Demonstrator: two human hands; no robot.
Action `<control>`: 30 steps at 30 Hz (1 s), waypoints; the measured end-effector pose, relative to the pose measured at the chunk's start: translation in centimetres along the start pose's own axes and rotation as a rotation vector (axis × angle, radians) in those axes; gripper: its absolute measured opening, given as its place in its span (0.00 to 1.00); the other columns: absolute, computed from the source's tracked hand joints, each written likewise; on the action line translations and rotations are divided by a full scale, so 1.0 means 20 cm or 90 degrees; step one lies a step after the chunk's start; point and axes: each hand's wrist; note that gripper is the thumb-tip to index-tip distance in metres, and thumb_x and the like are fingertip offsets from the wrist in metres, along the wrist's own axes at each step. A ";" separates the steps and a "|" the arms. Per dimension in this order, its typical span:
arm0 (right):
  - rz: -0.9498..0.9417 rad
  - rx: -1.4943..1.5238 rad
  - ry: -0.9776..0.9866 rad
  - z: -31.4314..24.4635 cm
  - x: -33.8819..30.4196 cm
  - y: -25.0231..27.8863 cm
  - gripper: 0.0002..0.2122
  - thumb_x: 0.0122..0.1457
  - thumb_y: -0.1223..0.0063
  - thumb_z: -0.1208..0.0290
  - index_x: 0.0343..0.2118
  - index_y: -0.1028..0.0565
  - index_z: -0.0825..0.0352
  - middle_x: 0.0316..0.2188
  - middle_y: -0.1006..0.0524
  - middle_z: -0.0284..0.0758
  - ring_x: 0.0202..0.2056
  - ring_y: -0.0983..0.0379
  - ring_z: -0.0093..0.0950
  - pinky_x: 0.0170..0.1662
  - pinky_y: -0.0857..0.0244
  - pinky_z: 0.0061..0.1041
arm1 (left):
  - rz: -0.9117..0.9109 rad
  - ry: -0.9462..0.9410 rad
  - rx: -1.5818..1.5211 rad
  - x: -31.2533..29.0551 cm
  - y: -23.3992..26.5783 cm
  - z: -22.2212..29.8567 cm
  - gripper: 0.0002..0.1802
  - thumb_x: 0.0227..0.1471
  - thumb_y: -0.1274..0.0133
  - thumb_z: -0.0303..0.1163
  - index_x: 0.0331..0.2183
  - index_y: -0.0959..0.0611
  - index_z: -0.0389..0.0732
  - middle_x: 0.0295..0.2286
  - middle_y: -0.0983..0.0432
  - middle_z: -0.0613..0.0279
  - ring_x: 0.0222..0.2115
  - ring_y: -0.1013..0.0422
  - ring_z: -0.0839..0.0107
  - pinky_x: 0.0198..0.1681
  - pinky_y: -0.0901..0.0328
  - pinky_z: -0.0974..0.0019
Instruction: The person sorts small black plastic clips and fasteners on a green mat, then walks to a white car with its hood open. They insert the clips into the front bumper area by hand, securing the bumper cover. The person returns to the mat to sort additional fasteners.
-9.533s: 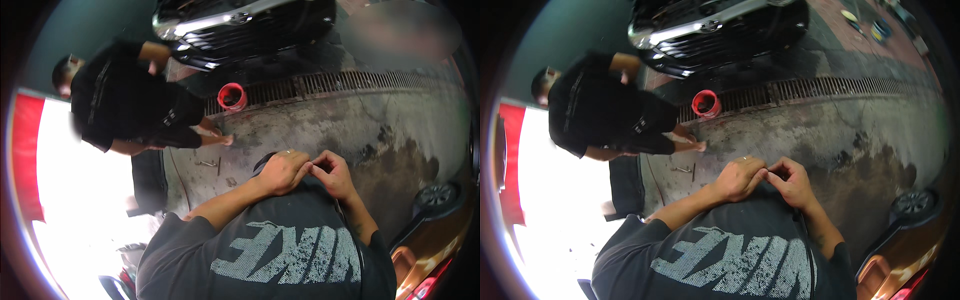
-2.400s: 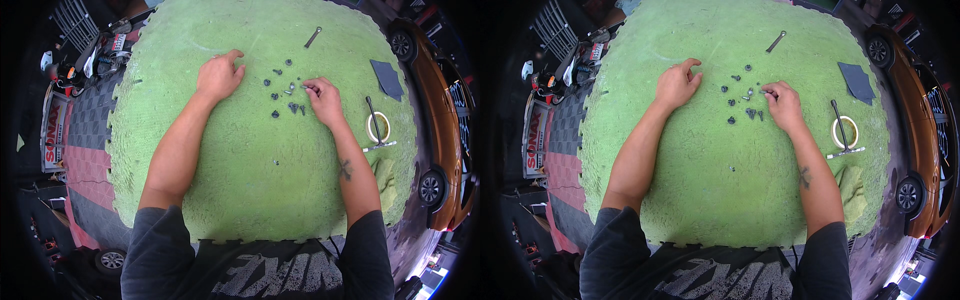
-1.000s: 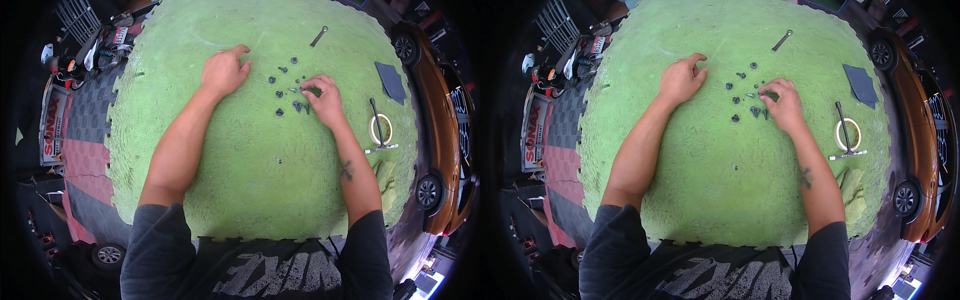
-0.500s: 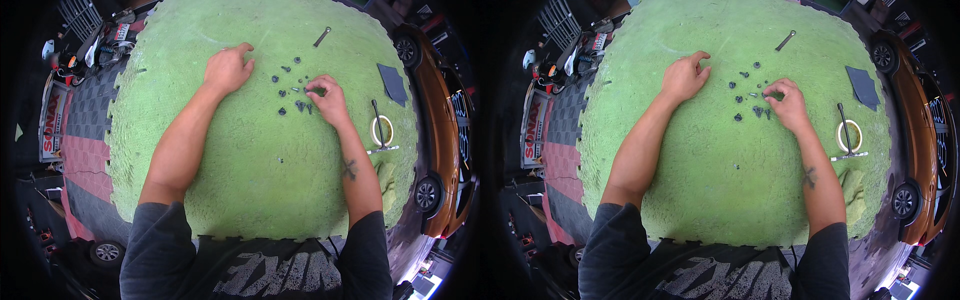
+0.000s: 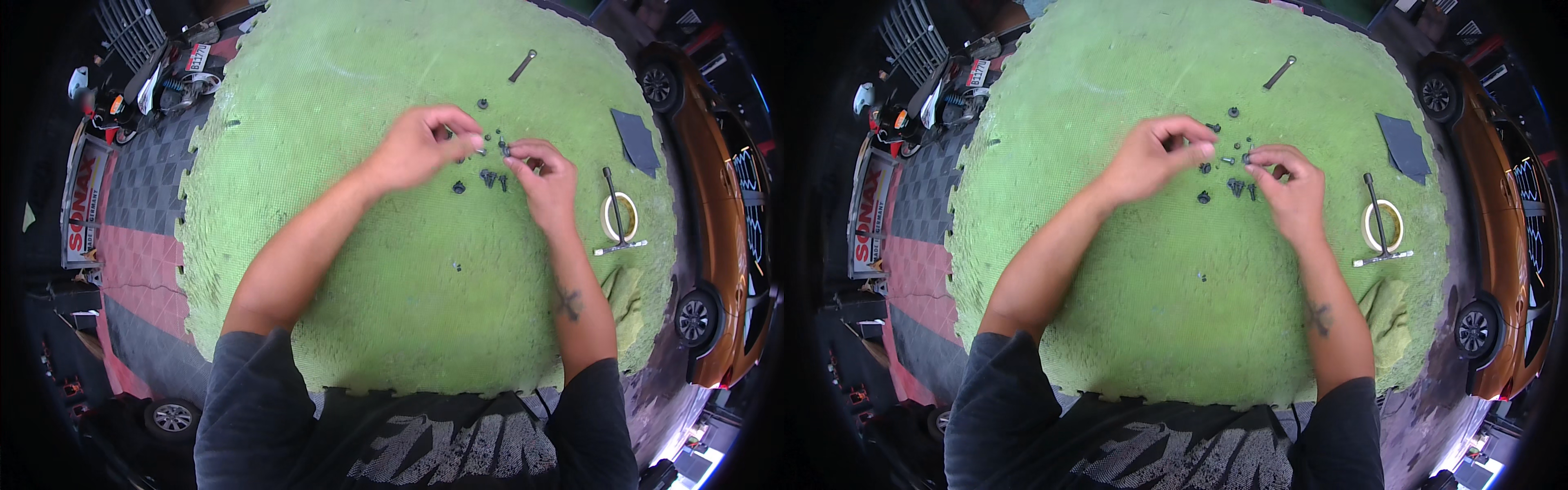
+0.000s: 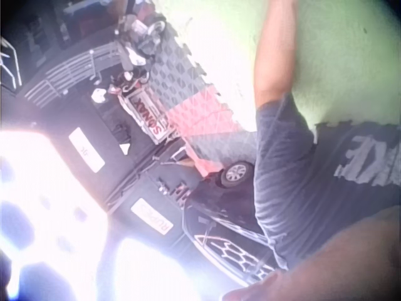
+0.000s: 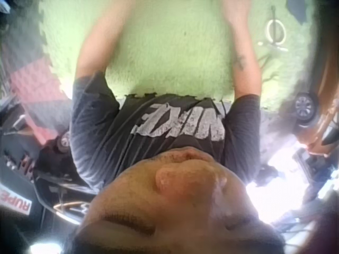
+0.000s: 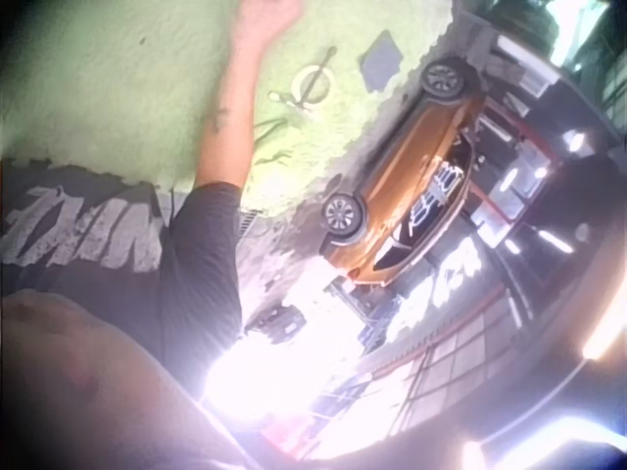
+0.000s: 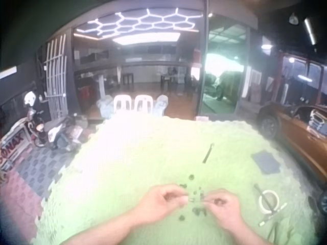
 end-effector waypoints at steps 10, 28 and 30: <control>0.062 0.102 0.099 -0.25 -0.16 -0.08 0.07 0.57 0.30 0.83 0.39 0.13 0.67 0.39 0.19 0.32 0.39 0.23 0.21 0.41 0.30 0.22 | -0.113 -0.055 -0.233 -0.03 -0.14 -0.09 0.15 0.61 0.31 0.33 0.49 0.10 0.41 0.30 0.20 0.75 0.30 0.32 0.84 0.34 0.34 0.73; 0.029 -0.004 0.026 -0.31 -0.23 -0.04 0.07 0.65 0.34 0.73 0.43 0.15 0.70 0.36 0.14 0.38 0.35 0.19 0.24 0.41 0.26 0.25 | 0.004 -0.103 -0.073 -0.08 -0.16 -0.03 0.13 0.52 0.25 0.27 0.41 0.06 0.42 0.31 0.17 0.71 0.27 0.33 0.84 0.31 0.34 0.74; 0.021 -0.013 0.021 -0.29 -0.23 -0.04 0.08 0.67 0.36 0.72 0.43 0.15 0.71 0.36 0.14 0.38 0.35 0.19 0.25 0.42 0.25 0.26 | 0.034 -0.141 -0.050 -0.10 -0.18 -0.03 0.12 0.52 0.25 0.27 0.41 0.06 0.43 0.31 0.16 0.69 0.27 0.32 0.83 0.31 0.34 0.74</control>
Point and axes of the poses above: each hand's wrist, its own x-axis towards the middle knuckle, its own y-axis out of the back of the hand, z = x × y
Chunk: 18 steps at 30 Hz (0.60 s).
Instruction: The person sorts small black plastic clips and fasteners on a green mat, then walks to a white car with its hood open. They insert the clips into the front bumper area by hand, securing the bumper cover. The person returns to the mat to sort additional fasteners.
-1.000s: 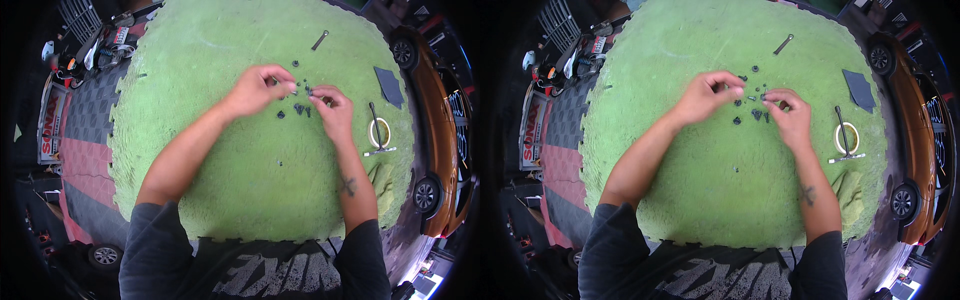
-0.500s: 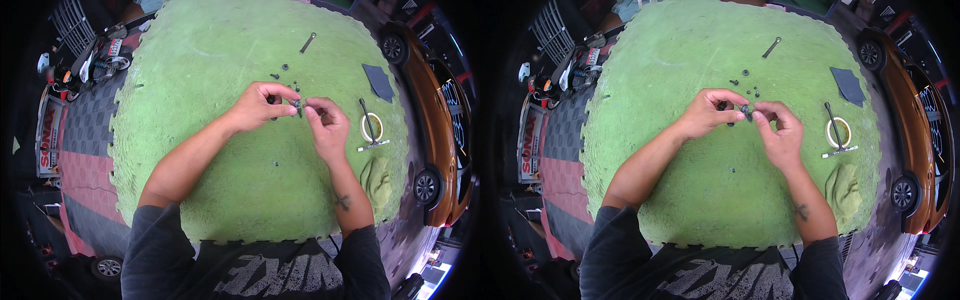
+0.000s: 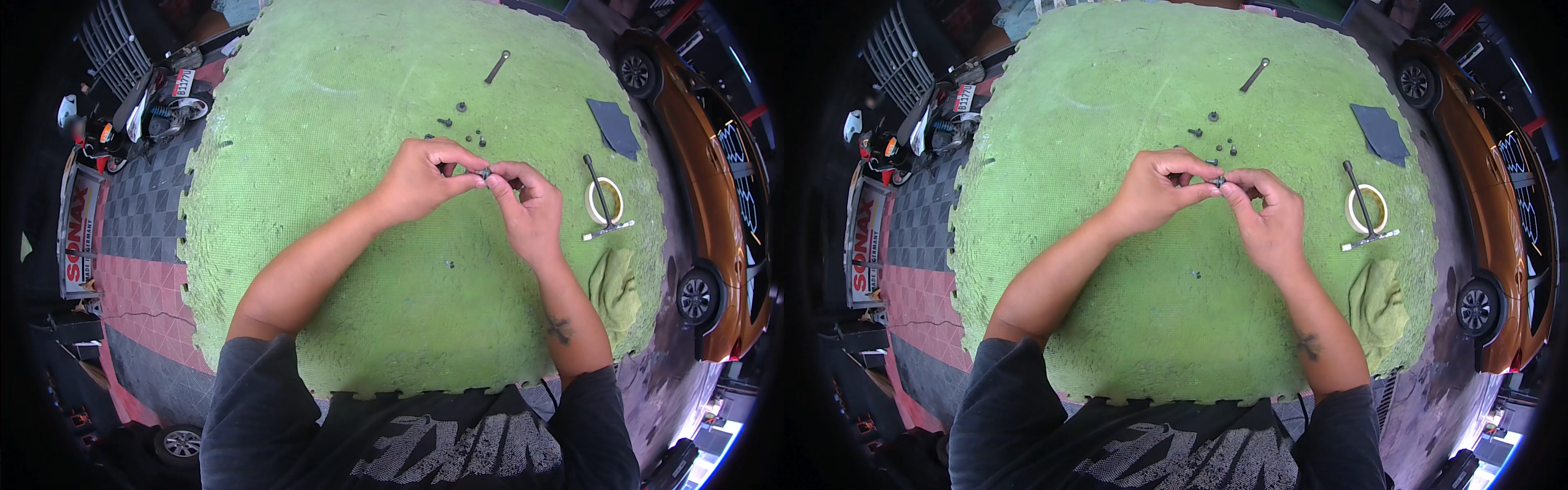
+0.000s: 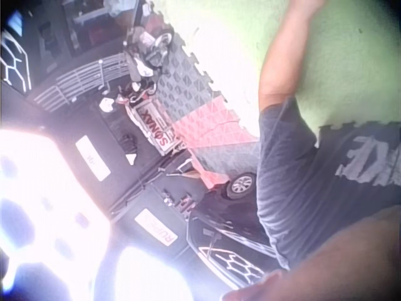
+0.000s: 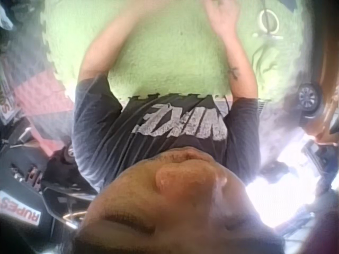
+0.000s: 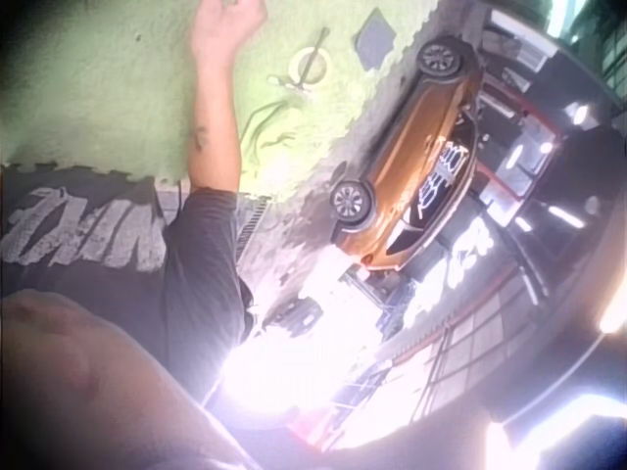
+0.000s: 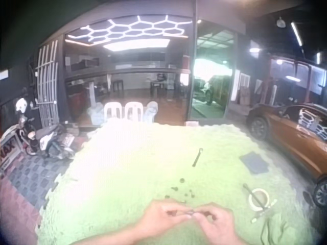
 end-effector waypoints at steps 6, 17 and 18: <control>-0.023 -0.046 -0.004 0.00 0.01 -0.01 0.07 0.68 0.38 0.73 0.42 0.17 0.72 0.37 0.15 0.39 0.36 0.19 0.28 0.43 0.25 0.28 | 0.028 -0.094 0.024 0.00 -0.03 -0.04 0.11 0.53 0.26 0.26 0.40 0.06 0.44 0.34 0.12 0.65 0.29 0.27 0.79 0.32 0.31 0.72; -0.038 0.191 -0.128 0.08 -0.02 -0.01 0.06 0.70 0.38 0.74 0.42 0.18 0.71 0.35 0.18 0.29 0.35 0.27 0.15 0.40 0.32 0.20 | 0.017 -0.150 0.069 0.00 -0.04 -0.04 0.14 0.52 0.26 0.28 0.42 0.06 0.46 0.34 0.12 0.65 0.28 0.27 0.77 0.32 0.31 0.71; -0.016 0.250 -0.130 0.10 -0.03 -0.01 0.05 0.70 0.38 0.74 0.42 0.18 0.71 0.35 0.18 0.28 0.35 0.27 0.15 0.40 0.33 0.18 | 0.020 -0.127 0.056 0.00 -0.05 -0.03 0.14 0.52 0.26 0.28 0.43 0.06 0.46 0.33 0.12 0.66 0.27 0.29 0.78 0.31 0.31 0.71</control>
Point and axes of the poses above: each hand's wrist, its own x-axis towards the middle knuckle, its own y-axis out of the back of the hand, z = x × y
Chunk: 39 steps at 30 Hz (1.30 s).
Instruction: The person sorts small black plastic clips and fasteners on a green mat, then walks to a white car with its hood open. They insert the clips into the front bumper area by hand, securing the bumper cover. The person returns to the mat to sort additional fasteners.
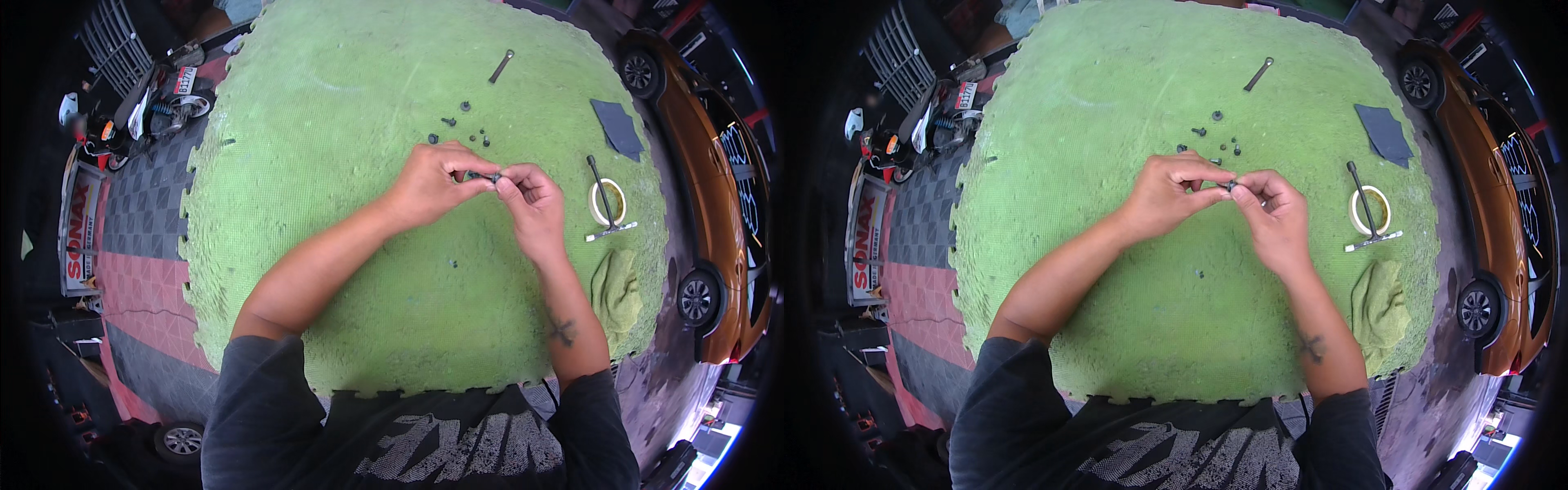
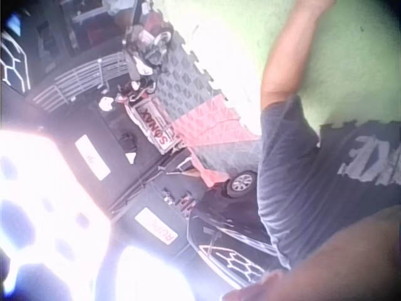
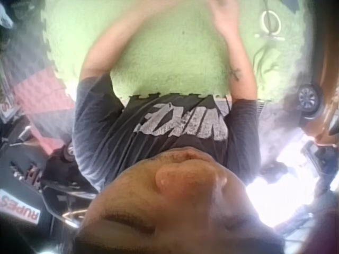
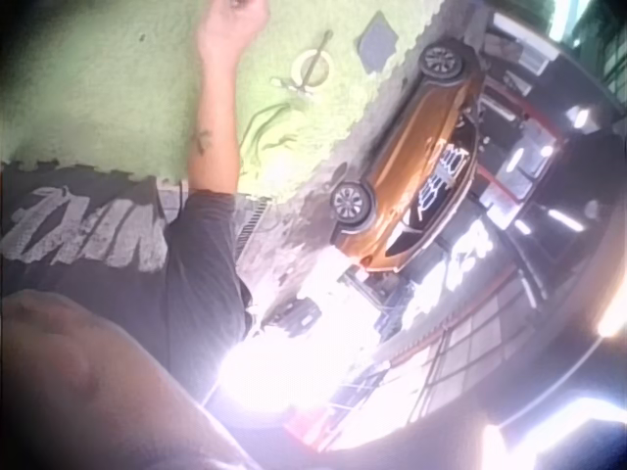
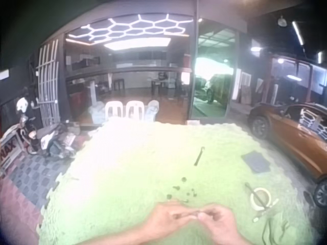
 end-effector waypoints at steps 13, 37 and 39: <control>0.066 -0.032 0.064 -0.05 -0.04 -0.01 0.10 0.63 0.31 0.80 0.47 0.17 0.73 0.40 0.15 0.35 0.40 0.21 0.21 0.45 0.27 0.22 | -0.026 0.115 -0.140 -0.01 -0.02 0.02 0.10 0.58 0.30 0.25 0.43 0.07 0.41 0.30 0.18 0.72 0.27 0.36 0.84 0.30 0.37 0.73; 0.073 -0.255 0.337 -0.09 -0.06 -0.01 0.07 0.57 0.33 0.86 0.38 0.17 0.71 0.35 0.15 0.39 0.37 0.18 0.34 0.43 0.25 0.29 | 0.020 -0.077 -0.076 -0.06 -0.03 0.07 0.07 0.56 0.31 0.20 0.37 0.09 0.39 0.33 0.14 0.61 0.29 0.24 0.76 0.31 0.32 0.72; 0.078 -0.239 0.378 -0.08 -0.07 0.00 0.07 0.56 0.33 0.87 0.37 0.16 0.71 0.34 0.15 0.39 0.37 0.18 0.35 0.43 0.24 0.30 | 0.024 -0.167 -0.076 -0.04 -0.03 0.06 0.07 0.55 0.31 0.19 0.37 0.08 0.39 0.35 0.12 0.59 0.31 0.22 0.75 0.34 0.31 0.69</control>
Point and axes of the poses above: each hand's wrist, its own x-axis towards the middle knuckle, its own y-axis out of the back of the hand, z = x × y
